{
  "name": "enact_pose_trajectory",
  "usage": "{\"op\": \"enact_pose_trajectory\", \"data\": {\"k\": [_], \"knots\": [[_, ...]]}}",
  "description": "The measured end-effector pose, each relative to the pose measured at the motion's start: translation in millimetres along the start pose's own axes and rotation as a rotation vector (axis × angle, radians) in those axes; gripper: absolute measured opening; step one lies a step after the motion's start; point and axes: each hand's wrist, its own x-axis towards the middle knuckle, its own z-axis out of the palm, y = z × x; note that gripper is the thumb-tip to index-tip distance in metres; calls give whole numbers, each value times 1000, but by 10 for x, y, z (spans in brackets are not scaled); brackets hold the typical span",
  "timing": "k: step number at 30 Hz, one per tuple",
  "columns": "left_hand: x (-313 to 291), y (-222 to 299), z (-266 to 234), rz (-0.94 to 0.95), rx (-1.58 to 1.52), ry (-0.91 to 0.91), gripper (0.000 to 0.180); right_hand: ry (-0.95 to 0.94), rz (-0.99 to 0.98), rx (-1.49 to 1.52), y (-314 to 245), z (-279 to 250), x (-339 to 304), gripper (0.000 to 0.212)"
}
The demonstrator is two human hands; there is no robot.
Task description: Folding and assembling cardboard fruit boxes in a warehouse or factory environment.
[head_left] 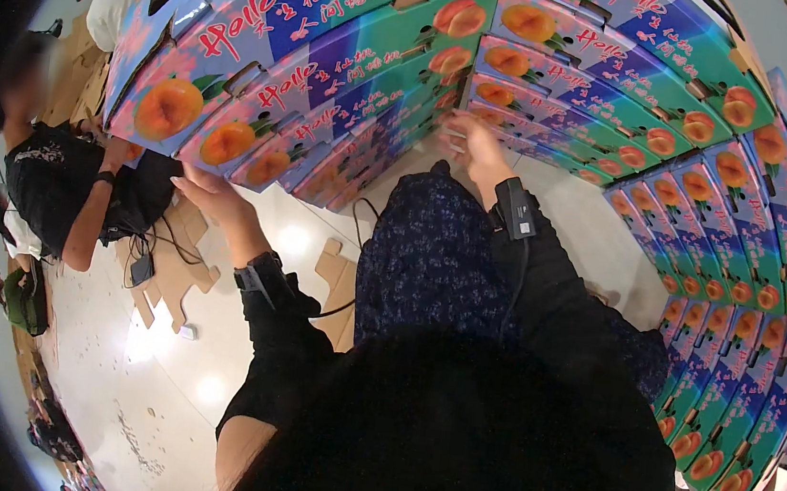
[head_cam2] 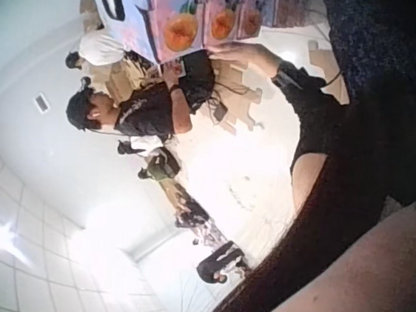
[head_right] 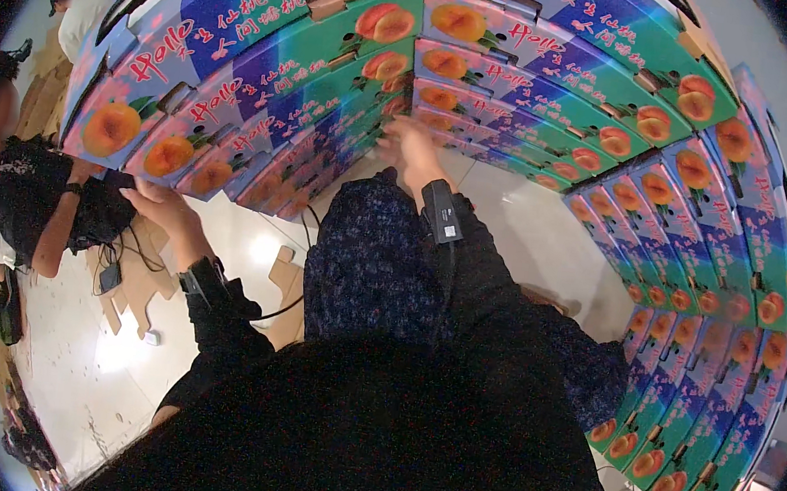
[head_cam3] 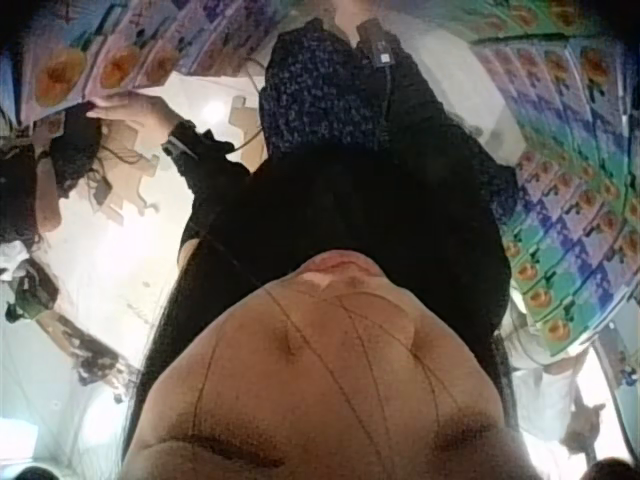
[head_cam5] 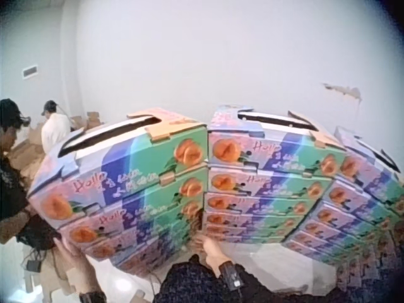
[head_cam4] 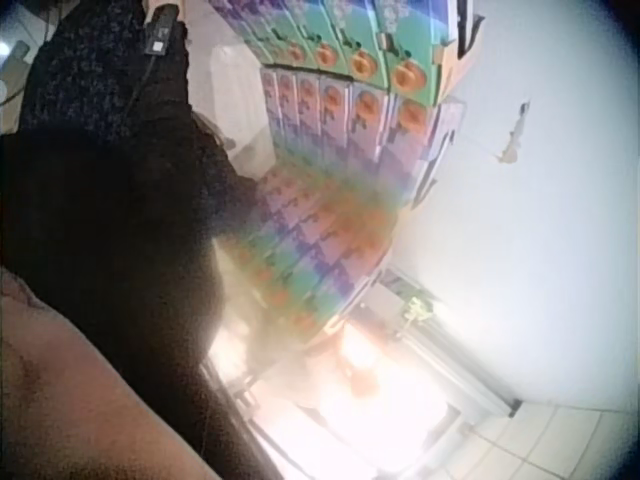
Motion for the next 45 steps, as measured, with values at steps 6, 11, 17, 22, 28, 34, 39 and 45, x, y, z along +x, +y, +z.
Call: {"op": "enact_pose_trajectory", "data": {"k": [6,11,17,22,28,34,39,45], "knots": [[-251,-280,-172,-350,-93,209,59,-1,99,-128,157,34,135,33],[-305,-270,-168,-189,98,-72,46,-82,-106,-149,232,99,384,48],[-246,-162,-150,-190,-11,-45,67,-76,-16,-53,213,377,299,64],[-81,-241,-360,-282,-70,-10,55,-124,62,-178,238,498,237,39],[61,-207,-433,-372,33,98,46,-256,160,-160,359,527,121,39],[-18,-154,-351,-390,49,135,47,-179,14,-170,499,532,63,53],[-148,-75,-288,-421,57,149,46,-230,-101,-264,513,575,40,75],[-280,-193,-246,-381,87,176,45,-272,-235,-321,611,493,187,66]]}}
